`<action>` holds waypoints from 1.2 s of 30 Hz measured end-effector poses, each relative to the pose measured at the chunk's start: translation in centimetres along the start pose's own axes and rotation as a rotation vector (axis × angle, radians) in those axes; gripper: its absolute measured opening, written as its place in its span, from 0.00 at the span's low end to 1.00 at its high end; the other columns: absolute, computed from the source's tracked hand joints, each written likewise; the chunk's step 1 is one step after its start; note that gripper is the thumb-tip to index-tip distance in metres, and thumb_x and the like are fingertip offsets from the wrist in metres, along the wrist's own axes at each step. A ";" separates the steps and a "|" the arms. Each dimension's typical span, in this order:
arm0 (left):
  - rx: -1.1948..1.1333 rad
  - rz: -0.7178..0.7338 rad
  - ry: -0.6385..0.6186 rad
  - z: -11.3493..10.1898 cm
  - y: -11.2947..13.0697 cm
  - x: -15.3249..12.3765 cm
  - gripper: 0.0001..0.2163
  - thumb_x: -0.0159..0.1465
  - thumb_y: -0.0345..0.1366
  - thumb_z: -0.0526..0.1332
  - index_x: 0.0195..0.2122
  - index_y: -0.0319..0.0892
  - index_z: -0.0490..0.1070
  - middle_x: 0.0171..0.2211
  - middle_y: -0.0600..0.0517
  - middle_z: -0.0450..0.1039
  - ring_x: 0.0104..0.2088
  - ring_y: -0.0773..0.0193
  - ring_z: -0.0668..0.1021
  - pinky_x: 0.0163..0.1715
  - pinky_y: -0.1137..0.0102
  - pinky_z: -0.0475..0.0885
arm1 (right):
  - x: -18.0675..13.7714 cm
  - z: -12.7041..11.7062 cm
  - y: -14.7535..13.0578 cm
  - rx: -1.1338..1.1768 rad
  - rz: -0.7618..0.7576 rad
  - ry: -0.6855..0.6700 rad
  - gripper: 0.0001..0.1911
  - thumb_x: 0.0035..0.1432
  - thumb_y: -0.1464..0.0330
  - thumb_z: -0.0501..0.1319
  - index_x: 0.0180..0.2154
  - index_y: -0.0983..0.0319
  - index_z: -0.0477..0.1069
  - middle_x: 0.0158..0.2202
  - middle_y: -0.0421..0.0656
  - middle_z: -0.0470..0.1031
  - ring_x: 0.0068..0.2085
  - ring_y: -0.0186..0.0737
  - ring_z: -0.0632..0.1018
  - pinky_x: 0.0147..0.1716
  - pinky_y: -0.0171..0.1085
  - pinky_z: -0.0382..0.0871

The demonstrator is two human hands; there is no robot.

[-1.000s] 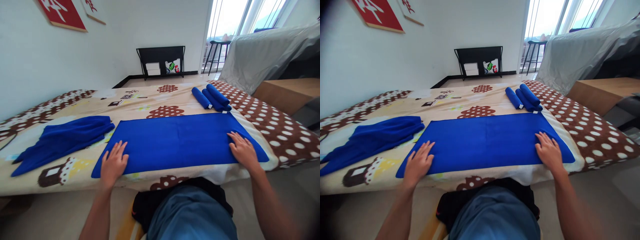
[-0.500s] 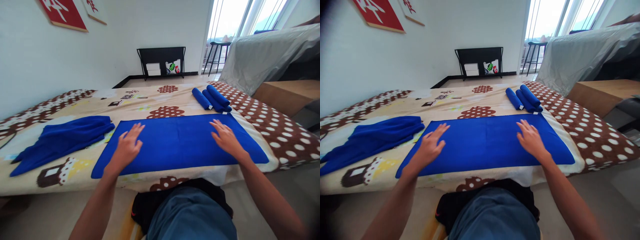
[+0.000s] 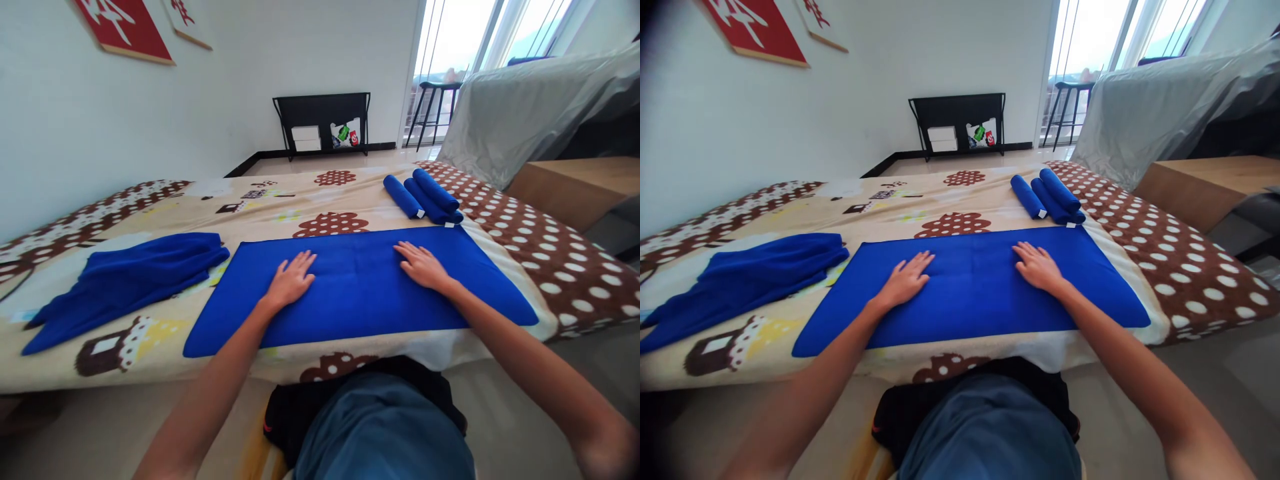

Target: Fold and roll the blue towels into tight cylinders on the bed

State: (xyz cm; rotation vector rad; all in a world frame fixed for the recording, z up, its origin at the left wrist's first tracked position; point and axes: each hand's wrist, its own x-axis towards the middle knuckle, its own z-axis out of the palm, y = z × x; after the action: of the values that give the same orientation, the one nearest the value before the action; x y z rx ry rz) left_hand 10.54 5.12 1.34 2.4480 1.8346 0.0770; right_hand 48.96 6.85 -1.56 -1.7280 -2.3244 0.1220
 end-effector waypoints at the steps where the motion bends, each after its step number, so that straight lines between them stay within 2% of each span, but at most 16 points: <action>1: 0.019 -0.071 0.026 -0.1 -2.7 -1.0 0.29 0.69 0.40 0.45 0.72 0.49 0.48 0.73 0.53 0.45 0.72 0.57 0.52 0.69 0.51 0.47 | -0.8 -0.4 2.8 -0.028 0.067 0.014 0.31 0.66 0.64 0.44 0.69 0.59 0.55 0.71 0.43 0.51 0.71 0.43 0.54 0.70 0.52 0.47; 3: 0.051 -0.215 0.069 0.0 -8.0 -3.1 0.28 0.70 0.41 0.44 0.72 0.49 0.49 0.73 0.54 0.46 0.72 0.56 0.53 0.69 0.50 0.48 | -2.6 -1.0 8.0 -0.062 0.190 0.054 0.31 0.67 0.63 0.43 0.69 0.60 0.56 0.71 0.43 0.53 0.71 0.44 0.55 0.70 0.53 0.48; 5: 0.079 -0.325 0.112 0.2 -12.3 -4.9 0.28 0.70 0.41 0.42 0.71 0.46 0.51 0.72 0.52 0.47 0.72 0.56 0.53 0.69 0.51 0.48 | -4.3 -1.4 12.1 -0.058 0.265 0.079 0.32 0.66 0.62 0.42 0.68 0.61 0.57 0.70 0.45 0.54 0.71 0.45 0.56 0.69 0.51 0.51; 7: 0.098 -0.384 0.119 0.3 -14.8 -6.1 0.28 0.70 0.41 0.41 0.71 0.44 0.52 0.72 0.51 0.48 0.71 0.56 0.54 0.69 0.51 0.49 | -5.4 -1.7 14.4 -0.048 0.304 0.085 0.32 0.66 0.62 0.43 0.68 0.62 0.58 0.69 0.46 0.56 0.70 0.44 0.59 0.68 0.48 0.55; 9: 0.130 -0.446 0.096 -0.2 -14.9 -6.4 0.28 0.70 0.41 0.42 0.70 0.43 0.54 0.72 0.49 0.48 0.71 0.54 0.54 0.68 0.47 0.49 | -5.7 -2.0 14.7 -0.069 0.342 0.086 0.31 0.65 0.64 0.43 0.67 0.62 0.59 0.69 0.48 0.58 0.69 0.46 0.60 0.68 0.50 0.55; 10: 0.150 -0.467 0.084 -0.6 -14.1 -6.1 0.28 0.70 0.40 0.42 0.70 0.42 0.55 0.72 0.47 0.49 0.71 0.52 0.54 0.67 0.43 0.49 | -5.5 -2.2 14.1 -0.090 0.356 0.093 0.31 0.65 0.64 0.44 0.66 0.63 0.60 0.68 0.49 0.58 0.69 0.48 0.60 0.68 0.53 0.54; 12: 0.182 -0.461 0.075 -1.6 -11.1 -4.9 0.28 0.69 0.40 0.43 0.69 0.40 0.56 0.72 0.45 0.49 0.71 0.49 0.53 0.65 0.39 0.49 | -4.3 -2.6 11.6 -0.124 0.353 0.111 0.30 0.65 0.66 0.44 0.66 0.66 0.60 0.69 0.52 0.57 0.70 0.51 0.57 0.68 0.57 0.50; 15: 0.151 -0.287 0.051 -2.8 -4.0 -1.6 0.29 0.68 0.42 0.46 0.71 0.44 0.52 0.72 0.48 0.47 0.72 0.52 0.52 0.67 0.44 0.50 | -1.3 -2.5 5.5 -0.096 0.206 0.076 0.30 0.65 0.66 0.46 0.67 0.66 0.59 0.70 0.52 0.54 0.71 0.51 0.55 0.68 0.56 0.48; 16: 0.107 -0.179 0.023 -2.9 -1.4 -0.1 0.30 0.68 0.42 0.46 0.72 0.43 0.49 0.73 0.47 0.45 0.72 0.52 0.51 0.67 0.45 0.50 | -0.1 -2.1 3.1 -0.071 0.130 0.043 0.30 0.66 0.66 0.47 0.67 0.65 0.59 0.70 0.52 0.54 0.71 0.50 0.55 0.68 0.55 0.49; 18: 0.037 -0.005 -0.030 -2.6 3.6 2.9 0.32 0.68 0.42 0.47 0.72 0.42 0.46 0.73 0.46 0.42 0.72 0.53 0.50 0.67 0.47 0.49 | 2.4 -1.0 -1.7 -0.028 -0.017 -0.006 0.30 0.66 0.65 0.49 0.67 0.62 0.58 0.71 0.48 0.53 0.71 0.46 0.55 0.69 0.49 0.49; 20: 0.016 0.076 -0.049 -1.6 7.6 5.6 0.32 0.68 0.42 0.48 0.72 0.43 0.45 0.73 0.49 0.41 0.73 0.56 0.48 0.68 0.51 0.49 | 4.5 0.4 -5.7 0.010 -0.143 -0.048 0.30 0.66 0.64 0.51 0.68 0.61 0.57 0.71 0.45 0.52 0.71 0.43 0.54 0.69 0.44 0.49; 22: 0.007 0.107 -0.049 -0.4 9.7 7.7 0.31 0.68 0.40 0.46 0.72 0.43 0.46 0.73 0.50 0.42 0.73 0.60 0.49 0.69 0.54 0.49 | 6.2 1.5 -7.9 0.036 -0.216 -0.064 0.30 0.68 0.62 0.51 0.68 0.62 0.56 0.71 0.46 0.52 0.71 0.42 0.54 0.69 0.45 0.48; 23: 0.003 0.112 -0.044 0.2 9.9 8.4 0.30 0.69 0.40 0.45 0.72 0.43 0.46 0.73 0.50 0.42 0.72 0.61 0.49 0.69 0.55 0.48 | 6.7 1.8 -8.2 0.044 -0.230 -0.065 0.30 0.69 0.61 0.51 0.68 0.63 0.56 0.71 0.47 0.52 0.71 0.43 0.54 0.69 0.47 0.47; 26: -0.001 0.099 -0.022 1.0 7.9 9.0 0.29 0.70 0.43 0.44 0.72 0.46 0.47 0.73 0.51 0.43 0.72 0.62 0.49 0.70 0.54 0.45 | 7.3 1.7 -5.7 0.049 -0.186 -0.048 0.29 0.70 0.60 0.49 0.68 0.62 0.55 0.71 0.47 0.51 0.71 0.44 0.54 0.69 0.52 0.45; 33: 0.015 -0.108 0.032 0.1 -3.7 6.8 0.30 0.71 0.50 0.42 0.72 0.48 0.47 0.73 0.51 0.42 0.72 0.57 0.49 0.69 0.49 0.44 | 4.7 -1.0 8.5 0.004 0.055 -0.002 0.30 0.67 0.63 0.45 0.69 0.60 0.55 0.71 0.45 0.53 0.71 0.45 0.55 0.69 0.53 0.47; 36: 0.022 -0.222 0.044 -0.2 -8.1 5.8 0.31 0.71 0.51 0.40 0.72 0.46 0.47 0.73 0.50 0.43 0.72 0.56 0.50 0.68 0.47 0.45 | 3.2 -1.7 12.9 -0.010 0.110 0.012 0.31 0.68 0.63 0.44 0.69 0.61 0.56 0.71 0.45 0.53 0.71 0.45 0.56 0.69 0.53 0.49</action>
State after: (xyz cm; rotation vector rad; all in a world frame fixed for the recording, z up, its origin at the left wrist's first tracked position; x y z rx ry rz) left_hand 4.43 12.92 0.68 2.2557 2.1226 0.0967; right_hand 60.49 13.57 -2.16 -1.8560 -2.2249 0.1193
